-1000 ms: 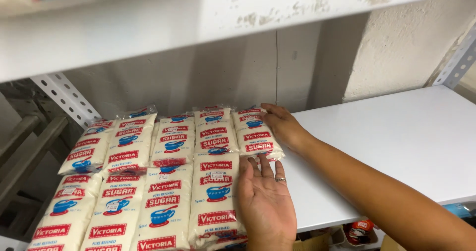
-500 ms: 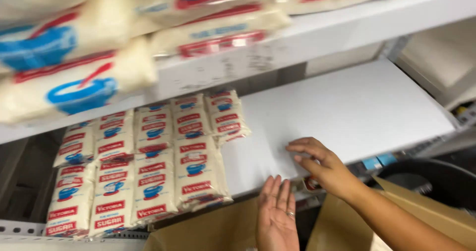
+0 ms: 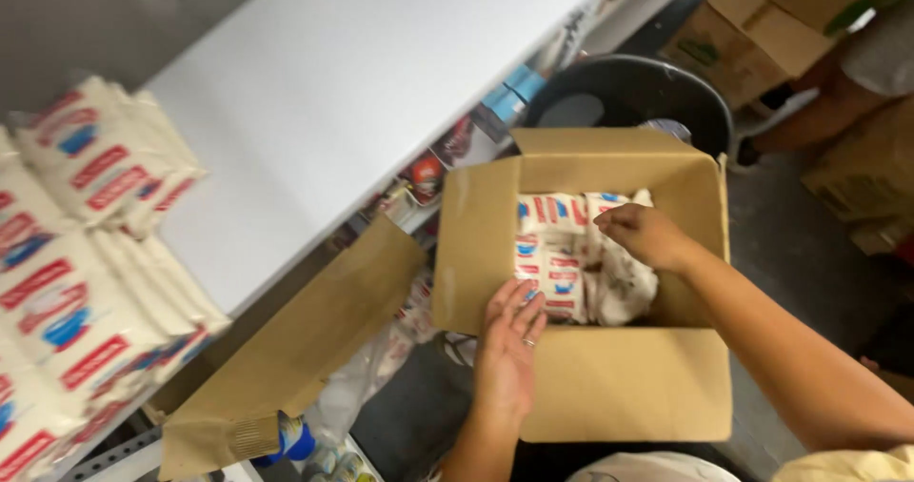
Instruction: Wiping individual bags of sugar with a white cloth and stacking them neatly on grocery store shelves.
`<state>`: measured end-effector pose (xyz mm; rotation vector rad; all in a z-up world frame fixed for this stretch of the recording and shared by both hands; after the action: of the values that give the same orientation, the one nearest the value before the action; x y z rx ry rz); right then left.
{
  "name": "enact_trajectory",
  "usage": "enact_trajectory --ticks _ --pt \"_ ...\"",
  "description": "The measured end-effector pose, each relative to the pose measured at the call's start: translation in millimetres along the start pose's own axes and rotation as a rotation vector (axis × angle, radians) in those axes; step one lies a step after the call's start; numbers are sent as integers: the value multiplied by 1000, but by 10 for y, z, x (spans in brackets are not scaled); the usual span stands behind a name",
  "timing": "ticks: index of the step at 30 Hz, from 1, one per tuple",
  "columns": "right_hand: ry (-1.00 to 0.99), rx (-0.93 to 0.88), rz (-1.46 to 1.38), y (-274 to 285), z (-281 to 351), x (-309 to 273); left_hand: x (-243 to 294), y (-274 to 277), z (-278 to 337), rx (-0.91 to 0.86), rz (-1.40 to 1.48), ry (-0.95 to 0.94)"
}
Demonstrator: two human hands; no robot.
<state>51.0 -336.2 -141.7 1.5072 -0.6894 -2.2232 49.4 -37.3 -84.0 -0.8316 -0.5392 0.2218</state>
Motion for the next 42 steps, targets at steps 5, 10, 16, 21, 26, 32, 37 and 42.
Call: enact_trajectory --ticks 5,10,16,21,26,32,37,42 --pt "-160 -236 423 -82 123 717 -375 58 11 -21 -220 167" --pt "-302 -425 720 -72 329 167 -584 17 51 7 -470 312" --pt "-49 -203 517 -494 226 1227 -586 23 -11 9 -757 176" --pt "-107 101 -81 -122 292 807 -633 107 -100 74 -695 62" --pt "39 108 -591 237 636 -285 -126 -554 32 252 -1013 -334" --pt "196 150 -917 529 1075 -995 10 -547 -277 182 -804 -263" --pt "208 239 -1252 728 1386 -1252 185 -458 -363 139 -779 -165" --pt "380 281 -1601 847 1717 -1473 -333 -487 -315 -484 -97 444"
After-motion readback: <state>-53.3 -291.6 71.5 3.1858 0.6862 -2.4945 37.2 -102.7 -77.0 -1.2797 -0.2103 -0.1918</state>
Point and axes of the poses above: each hand's wrist, its own z-axis away from the middle knuckle, its own y-axis out of the back of the hand, x = y × z, the point moved 8 cm from there along -z, towards the middle knuckle, and after that the axes turned 15 degrees about y, right-handed, at the moved point
